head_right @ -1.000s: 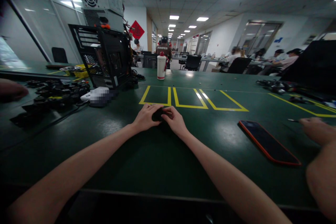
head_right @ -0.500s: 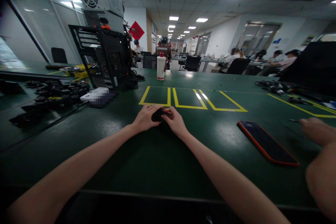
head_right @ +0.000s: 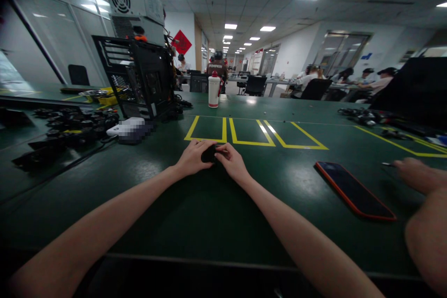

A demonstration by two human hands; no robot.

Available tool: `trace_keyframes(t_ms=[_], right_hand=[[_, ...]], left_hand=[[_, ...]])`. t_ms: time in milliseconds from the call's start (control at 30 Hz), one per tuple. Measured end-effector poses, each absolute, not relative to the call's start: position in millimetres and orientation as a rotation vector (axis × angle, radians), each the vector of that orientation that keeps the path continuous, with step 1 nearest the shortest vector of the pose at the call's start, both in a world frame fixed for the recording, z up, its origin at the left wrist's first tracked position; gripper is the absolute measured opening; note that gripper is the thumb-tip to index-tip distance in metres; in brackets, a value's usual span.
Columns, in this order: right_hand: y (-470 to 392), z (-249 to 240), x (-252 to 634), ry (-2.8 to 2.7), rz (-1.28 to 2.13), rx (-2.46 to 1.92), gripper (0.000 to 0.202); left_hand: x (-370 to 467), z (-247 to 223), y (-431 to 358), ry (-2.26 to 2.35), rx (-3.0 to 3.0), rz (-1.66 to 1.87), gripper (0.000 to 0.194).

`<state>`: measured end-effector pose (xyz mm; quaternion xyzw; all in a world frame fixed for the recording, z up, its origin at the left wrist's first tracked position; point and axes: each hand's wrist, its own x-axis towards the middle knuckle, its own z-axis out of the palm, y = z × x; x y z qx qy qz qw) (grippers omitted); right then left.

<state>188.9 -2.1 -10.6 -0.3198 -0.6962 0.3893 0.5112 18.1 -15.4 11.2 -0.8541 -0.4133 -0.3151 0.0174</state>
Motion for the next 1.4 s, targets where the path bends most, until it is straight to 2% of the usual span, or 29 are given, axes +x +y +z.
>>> trace_keyframes(t_ms=[200,367,533,733,933,1067,1233,1400], right_hand=[[1.4,-10.5,192.2,-1.670,1.025,-0.832,0.034],[-6.8,-6.9,193.0,-1.699,1.093,-0.776,0.032],[-6.1,-5.0,189.9,-1.679,1.034,-0.780,0.019],[-4.0,-5.8,189.3,-1.682,1.099,-0.814,0.034],[-7.8,-8.1,189.7,-1.707,1.043,-0.783,0.032],[-9.6,-5.9,188.6,-1.713,1.000,-0.790,0.022],[-5.0,-8.1,189.9,-1.698,1.016,-0.855,0.038],[-5.1,-10.6,190.4,-1.702,1.061,-0.796,0.037]], left_hand=[[18.0,12.9,-16.0,-1.273,-2.668,-0.984,0.061],[17.8,14.3,-16.0,-1.298,-2.692,-0.979,0.061],[17.6,15.0,-17.6,-1.311,-2.687,-0.980,0.060],[14.5,16.3,-20.4,-1.305,-2.678,-0.976,0.062],[13.3,19.3,-22.5,-1.290,-2.699,-0.983,0.059],[14.2,18.7,-21.6,-1.311,-2.707,-0.976,0.060],[14.3,19.0,-21.4,-1.320,-2.700,-0.972,0.061],[13.6,21.5,-23.0,-1.285,-2.715,-0.980,0.060]])
